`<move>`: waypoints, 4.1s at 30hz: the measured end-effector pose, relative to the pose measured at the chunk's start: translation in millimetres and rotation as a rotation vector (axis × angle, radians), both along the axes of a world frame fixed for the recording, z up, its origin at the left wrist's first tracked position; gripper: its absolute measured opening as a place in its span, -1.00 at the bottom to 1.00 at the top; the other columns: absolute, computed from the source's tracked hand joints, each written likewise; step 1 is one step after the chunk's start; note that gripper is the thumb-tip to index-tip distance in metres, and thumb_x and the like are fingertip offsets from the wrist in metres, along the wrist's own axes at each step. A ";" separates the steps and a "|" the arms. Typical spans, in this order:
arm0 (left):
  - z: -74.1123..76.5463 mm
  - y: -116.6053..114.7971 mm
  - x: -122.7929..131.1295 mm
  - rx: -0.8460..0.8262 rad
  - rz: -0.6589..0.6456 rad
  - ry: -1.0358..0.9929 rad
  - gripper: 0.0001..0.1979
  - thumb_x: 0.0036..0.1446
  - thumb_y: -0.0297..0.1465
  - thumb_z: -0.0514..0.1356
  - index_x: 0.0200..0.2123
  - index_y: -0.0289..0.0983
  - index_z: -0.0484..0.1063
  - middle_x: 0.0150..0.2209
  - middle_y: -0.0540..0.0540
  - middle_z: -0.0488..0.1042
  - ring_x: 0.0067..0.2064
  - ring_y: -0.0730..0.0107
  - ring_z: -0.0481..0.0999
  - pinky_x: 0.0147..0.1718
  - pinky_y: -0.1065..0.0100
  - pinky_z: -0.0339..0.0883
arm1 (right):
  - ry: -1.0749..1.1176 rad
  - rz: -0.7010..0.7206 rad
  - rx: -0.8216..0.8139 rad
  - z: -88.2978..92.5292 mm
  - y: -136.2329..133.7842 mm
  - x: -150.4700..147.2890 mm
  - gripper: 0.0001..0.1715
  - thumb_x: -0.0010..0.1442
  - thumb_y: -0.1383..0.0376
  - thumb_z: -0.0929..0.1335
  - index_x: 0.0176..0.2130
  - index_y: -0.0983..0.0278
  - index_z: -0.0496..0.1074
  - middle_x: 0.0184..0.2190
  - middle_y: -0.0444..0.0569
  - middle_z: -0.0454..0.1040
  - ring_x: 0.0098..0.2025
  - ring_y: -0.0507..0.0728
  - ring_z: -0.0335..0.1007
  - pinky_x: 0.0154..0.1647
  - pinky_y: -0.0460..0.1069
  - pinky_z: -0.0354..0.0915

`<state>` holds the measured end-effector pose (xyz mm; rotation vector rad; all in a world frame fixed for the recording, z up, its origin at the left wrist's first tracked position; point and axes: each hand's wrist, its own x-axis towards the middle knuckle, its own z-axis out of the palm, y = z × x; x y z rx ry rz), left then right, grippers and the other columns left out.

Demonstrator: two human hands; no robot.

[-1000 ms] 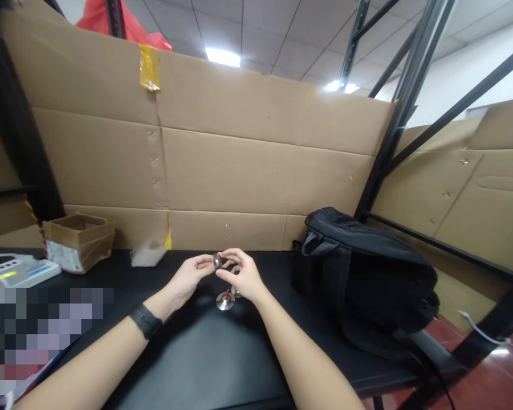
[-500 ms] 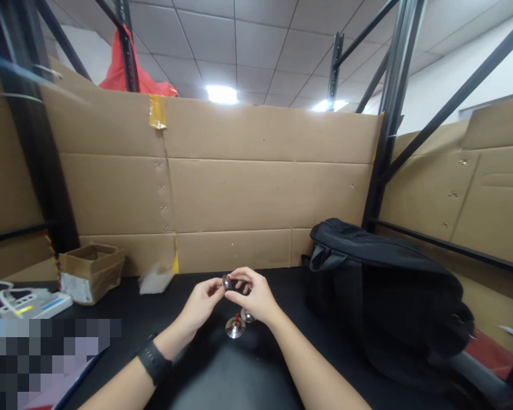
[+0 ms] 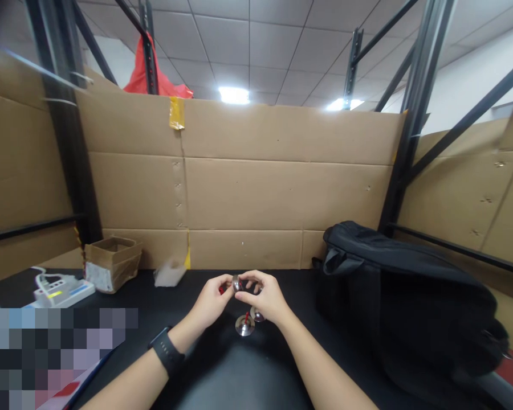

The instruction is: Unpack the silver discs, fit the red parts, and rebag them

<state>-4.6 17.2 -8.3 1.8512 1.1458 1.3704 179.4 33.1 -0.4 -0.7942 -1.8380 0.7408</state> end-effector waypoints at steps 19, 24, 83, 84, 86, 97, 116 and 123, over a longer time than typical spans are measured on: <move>-19.9 11.8 -2.1 -0.059 -0.034 -0.159 -0.79 -0.04 -0.25 0.38 -0.47 -0.28 0.54 -0.40 -0.12 0.62 -0.30 0.22 0.60 -0.24 0.30 0.41 | 0.142 0.152 -0.294 -13.8 9.8 0.5 -0.41 -0.28 0.15 0.65 -0.25 0.33 0.54 -0.25 0.10 0.64 -0.22 0.24 0.61 -0.15 0.12 0.50; -20.8 11.9 -2.0 0.034 0.010 -0.041 -0.83 0.06 -0.26 0.31 -0.39 -0.25 0.58 -0.34 -0.12 0.63 -0.28 0.23 0.60 -0.23 0.30 0.42 | 0.189 0.134 -0.308 -14.4 9.6 0.8 -0.45 -0.27 0.09 0.64 -0.32 0.32 0.53 -0.22 0.11 0.63 -0.21 0.28 0.62 -0.10 0.16 0.50; 0.9 16.3 -59.5 0.119 0.234 0.940 -0.83 0.02 -0.45 0.27 -0.31 -0.09 0.59 -0.20 -0.07 0.54 -0.07 0.13 0.39 -0.15 0.20 0.15 | -0.507 -0.366 0.008 -39.1 56.0 47.0 -0.70 0.07 0.32 0.46 -0.14 0.14 0.54 -0.19 -0.05 0.61 -0.15 0.17 0.51 -0.08 0.03 0.33; -0.5 16.4 -60.0 0.117 0.229 0.954 -0.84 0.01 -0.43 0.29 -0.30 -0.08 0.59 -0.20 -0.07 0.54 -0.07 0.14 0.39 -0.16 0.21 0.14 | -0.501 -0.367 0.009 -39.0 56.2 47.1 -0.70 0.06 0.32 0.46 -0.14 0.14 0.54 -0.19 -0.05 0.61 -0.16 0.17 0.51 -0.08 0.03 0.33; -3.1 16.2 -58.1 0.140 0.242 0.982 -0.86 0.03 -0.40 0.31 -0.29 -0.08 0.60 -0.20 -0.08 0.52 -0.07 0.13 0.38 -0.18 0.21 0.13 | -0.490 -0.368 0.011 -38.6 56.4 47.2 -0.71 0.05 0.33 0.47 -0.16 0.15 0.54 -0.21 -0.06 0.61 -0.17 0.16 0.51 -0.09 0.03 0.34; -8.0 16.1 -42.0 0.206 0.364 0.993 -0.87 0.17 -0.39 0.22 -0.41 -0.18 0.55 -0.22 -0.16 0.51 -0.05 0.11 0.34 -0.14 0.15 0.09 | -0.299 -0.337 0.077 -31.0 54.1 41.6 -0.68 0.04 0.30 0.45 -0.13 0.17 0.52 -0.21 -0.08 0.60 -0.16 0.13 0.50 -0.03 0.04 0.34; 0.1 8.7 -16.4 0.002 0.115 0.230 -0.72 0.14 -0.14 0.23 -0.20 -0.12 0.63 -0.16 -0.04 0.66 -0.09 0.18 0.60 -0.02 0.25 0.34 | 0.041 0.092 0.023 -9.4 4.7 -5.9 -0.48 0.07 0.33 0.47 0.05 0.13 0.43 0.08 0.03 0.48 0.01 0.18 0.48 -0.17 0.02 0.43; 3.8 3.4 -11.4 0.031 0.210 0.296 -0.78 0.16 -0.17 0.22 -0.22 -0.06 0.64 -0.15 -0.01 0.66 -0.03 0.17 0.56 0.01 0.18 0.28 | 0.068 0.120 -0.004 -8.0 2.1 -6.9 -0.46 0.04 0.31 0.49 0.03 0.14 0.44 0.08 0.04 0.49 0.00 0.19 0.49 -0.18 0.02 0.42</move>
